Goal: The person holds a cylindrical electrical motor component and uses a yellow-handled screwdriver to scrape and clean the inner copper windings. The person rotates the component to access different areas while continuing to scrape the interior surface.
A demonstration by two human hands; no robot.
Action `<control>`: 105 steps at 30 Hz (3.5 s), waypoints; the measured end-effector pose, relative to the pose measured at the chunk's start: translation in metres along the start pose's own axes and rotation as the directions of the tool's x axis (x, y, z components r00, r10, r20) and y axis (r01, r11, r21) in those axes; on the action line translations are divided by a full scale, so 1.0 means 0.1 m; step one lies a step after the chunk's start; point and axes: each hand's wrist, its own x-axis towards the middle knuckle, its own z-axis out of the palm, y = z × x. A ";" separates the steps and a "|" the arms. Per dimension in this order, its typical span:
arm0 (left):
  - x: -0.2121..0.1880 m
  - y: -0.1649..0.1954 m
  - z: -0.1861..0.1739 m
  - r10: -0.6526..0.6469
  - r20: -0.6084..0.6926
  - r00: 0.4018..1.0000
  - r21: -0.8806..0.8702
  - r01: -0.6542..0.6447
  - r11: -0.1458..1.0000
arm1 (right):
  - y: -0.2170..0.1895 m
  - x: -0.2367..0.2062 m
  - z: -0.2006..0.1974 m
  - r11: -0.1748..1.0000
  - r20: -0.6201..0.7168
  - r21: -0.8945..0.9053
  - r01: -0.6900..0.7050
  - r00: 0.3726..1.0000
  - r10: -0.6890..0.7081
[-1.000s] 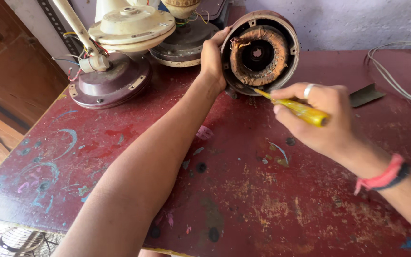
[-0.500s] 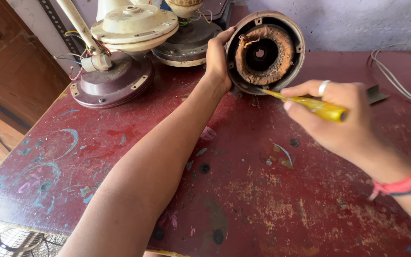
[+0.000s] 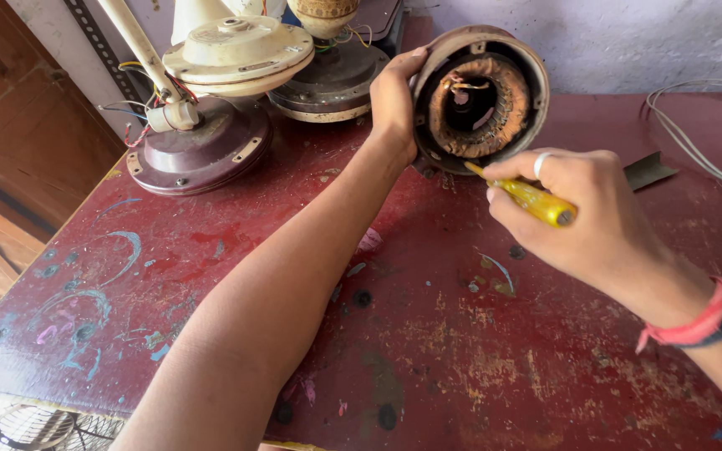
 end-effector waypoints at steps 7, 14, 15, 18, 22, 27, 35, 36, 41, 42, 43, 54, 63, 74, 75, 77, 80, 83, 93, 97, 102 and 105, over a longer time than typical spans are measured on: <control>0.03 -0.07 0.01 0.048 -0.019 0.999 0.067 -0.046 0.997 | 0.01 -0.02 0.00 0.996 0.051 0.000 -0.091 0.995 0.091; 0.05 -0.11 0.08 0.153 -0.070 0.986 0.135 -0.142 0.981 | 0.03 -0.04 0.01 0.993 -0.015 -0.076 0.086 0.996 -0.088; 0.03 -0.10 0.09 0.162 -0.079 0.984 0.152 -0.149 0.977 | 0.03 -0.04 0.01 0.996 0.002 -0.077 0.045 0.999 -0.045; -0.05 -0.07 0.17 0.164 -0.118 0.979 0.227 -0.134 0.965 | 0.05 -0.04 0.02 0.994 0.036 -0.112 -0.016 0.999 0.021; -0.19 0.00 0.31 0.200 -0.157 0.967 0.377 -0.128 0.917 | 0.05 -0.04 0.01 0.979 0.010 -0.188 0.084 0.996 -0.083; -0.32 0.08 0.44 0.223 -0.156 0.962 0.499 -0.118 0.858 | 0.03 -0.04 -0.03 0.987 0.018 -0.157 0.042 0.999 -0.040; -0.45 0.09 0.57 0.251 -0.055 0.966 0.559 -0.179 0.809 | -0.06 -0.12 -0.26 0.980 0.100 -0.165 0.108 0.991 -0.092; -0.47 0.09 0.58 0.257 -0.042 0.966 0.556 -0.191 0.809 | -0.07 -0.14 -0.30 0.981 0.127 -0.171 0.097 0.989 -0.076; -0.46 0.09 0.63 0.203 -0.039 0.978 0.561 -0.147 0.815 | -0.07 -0.19 -0.38 0.970 0.228 -0.188 0.155 0.967 -0.111; -0.45 0.09 0.63 0.191 -0.040 0.981 0.550 -0.138 0.824 | -0.07 -0.19 -0.38 0.968 0.237 -0.190 0.163 0.965 -0.116; -0.44 0.08 0.64 0.192 -0.036 0.981 0.556 -0.140 0.819 | -0.06 -0.20 -0.37 0.967 0.244 -0.191 0.170 0.962 -0.121; -0.38 0.02 0.59 0.243 -0.001 0.970 0.573 -0.199 0.795 | -0.09 -0.14 -0.23 0.953 0.247 -0.203 0.224 0.954 -0.171; -0.39 0.01 0.58 0.274 0.021 0.962 0.564 -0.237 0.791 | -0.08 -0.13 -0.29 0.980 0.177 -0.146 0.137 0.978 -0.110; -0.36 -0.01 0.55 0.258 0.007 0.966 0.504 -0.226 0.833 | -0.05 -0.13 -0.16 0.969 0.137 -0.170 0.180 0.978 -0.158; -0.35 -0.01 0.54 0.247 0.013 0.969 0.485 -0.222 0.846 | -0.05 -0.13 -0.16 0.969 0.125 -0.174 0.175 0.980 -0.154; -0.35 -0.01 0.53 0.280 0.033 0.959 0.499 -0.259 0.827 | -0.06 -0.14 -0.15 0.970 0.106 -0.179 0.165 0.983 -0.148; -0.34 -0.01 0.52 0.277 0.019 0.961 0.494 -0.250 0.833 | -0.06 -0.12 -0.13 0.970 0.097 -0.159 0.185 0.980 -0.171; -0.35 -0.02 0.53 0.240 0.006 0.971 0.460 -0.215 0.861 | -0.06 -0.12 -0.12 0.968 0.100 -0.188 0.165 0.984 -0.148; -0.37 0.01 0.54 0.251 -0.022 0.968 0.543 -0.199 0.816 | -0.02 -0.10 -0.06 0.972 0.059 -0.185 0.143 0.989 -0.134; -0.37 0.02 0.54 0.294 0.024 0.955 0.503 -0.266 0.822 | -0.02 -0.11 -0.02 0.973 0.013 -0.194 0.122 0.992 -0.122; -0.39 0.03 0.54 0.230 -0.007 0.973 0.475 -0.199 0.857 | -0.02 -0.10 -0.02 0.980 0.025 -0.142 0.137 0.991 -0.135; -0.39 0.04 0.52 0.260 -0.023 0.965 0.537 -0.208 0.818 | -0.04 -0.13 -0.08 0.983 -0.043 -0.132 0.129 0.990 -0.136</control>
